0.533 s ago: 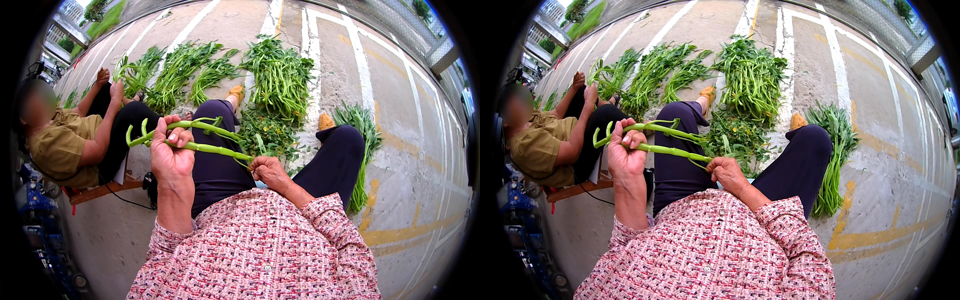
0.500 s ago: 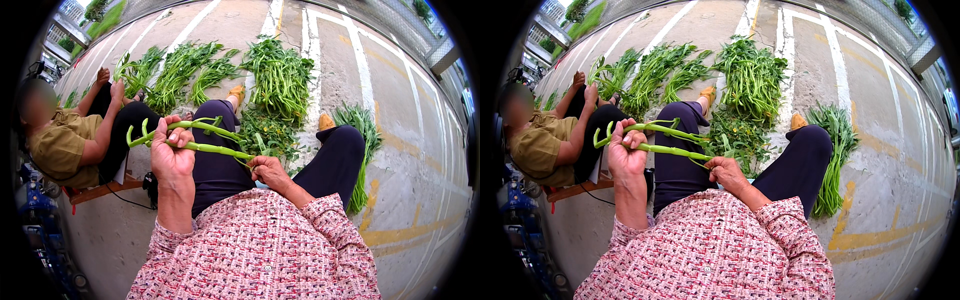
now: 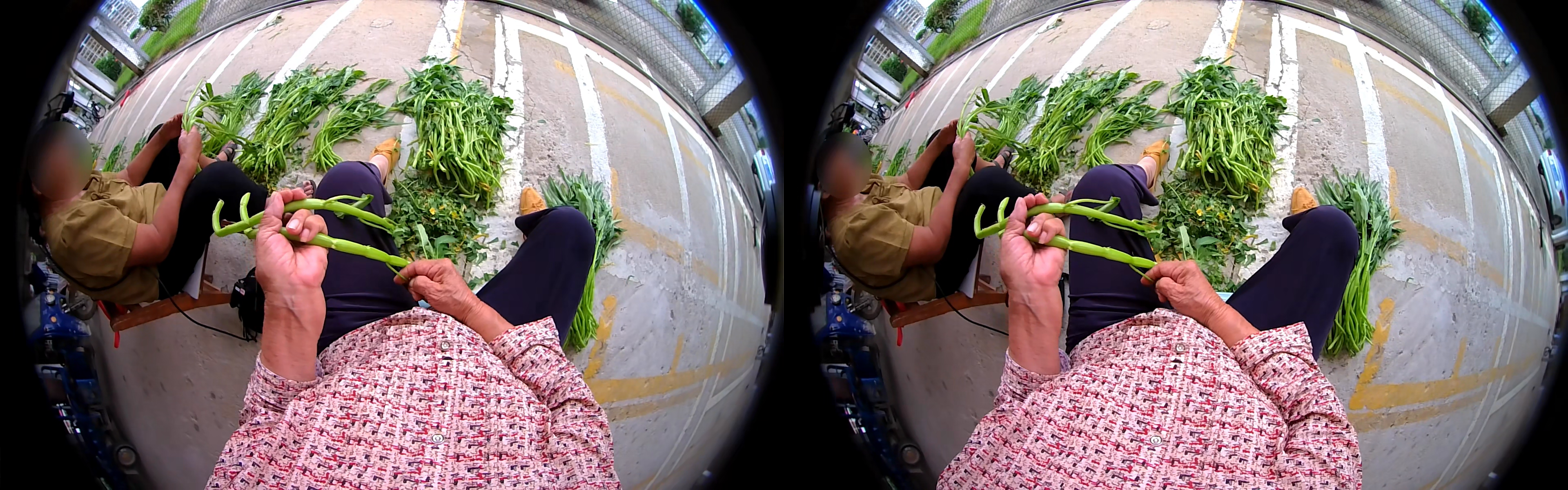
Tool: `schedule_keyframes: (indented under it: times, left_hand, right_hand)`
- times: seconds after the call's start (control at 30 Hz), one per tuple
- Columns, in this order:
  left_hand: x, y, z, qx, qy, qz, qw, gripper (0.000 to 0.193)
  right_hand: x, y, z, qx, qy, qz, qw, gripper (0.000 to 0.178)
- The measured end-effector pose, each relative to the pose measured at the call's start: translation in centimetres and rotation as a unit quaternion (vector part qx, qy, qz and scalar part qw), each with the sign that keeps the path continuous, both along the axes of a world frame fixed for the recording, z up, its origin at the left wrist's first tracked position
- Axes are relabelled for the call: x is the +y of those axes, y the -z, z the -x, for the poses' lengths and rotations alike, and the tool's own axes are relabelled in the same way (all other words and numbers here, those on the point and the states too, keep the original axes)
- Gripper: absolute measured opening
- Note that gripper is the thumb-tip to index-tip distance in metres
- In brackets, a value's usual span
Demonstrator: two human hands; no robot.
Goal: The person picks leaves and peels the outer skin of green vegetable stalks by hand while sitting near bundles of vegetables.
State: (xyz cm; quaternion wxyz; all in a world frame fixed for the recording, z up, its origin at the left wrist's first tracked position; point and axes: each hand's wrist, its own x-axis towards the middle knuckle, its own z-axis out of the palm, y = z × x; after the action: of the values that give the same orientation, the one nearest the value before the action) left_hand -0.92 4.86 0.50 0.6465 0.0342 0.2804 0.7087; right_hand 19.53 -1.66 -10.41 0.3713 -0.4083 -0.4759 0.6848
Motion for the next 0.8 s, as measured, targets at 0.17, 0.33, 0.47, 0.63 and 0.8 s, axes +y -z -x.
schedule_keyframes:
  times: [0.17,0.33,0.47,0.63,0.8]
  left_hand:
    - [-0.3,0.3,-0.5,0.003,0.007,0.000,1.000,0.013]
    - [-0.1,0.1,-0.4,-0.015,0.014,-0.006,1.000,0.013]
    - [-0.1,0.1,-0.2,-0.013,0.008,-0.005,1.000,0.013]
    - [-0.4,0.3,-0.6,0.009,0.010,-0.017,1.000,0.013]
    - [-0.9,0.3,-1.5,0.018,0.017,-0.013,1.000,0.016]
  right_hand:
    - [0.0,-0.3,-0.1,-0.030,0.018,-0.001,0.999,0.022]
    - [0.0,1.8,0.2,0.033,0.062,0.043,0.997,0.022]
    - [0.2,-0.3,-0.2,0.071,0.041,0.123,0.989,0.021]
    - [0.1,-0.2,-0.3,0.061,0.028,0.109,0.992,0.017]
    - [0.1,0.6,0.0,-0.034,0.027,0.017,0.999,0.018]
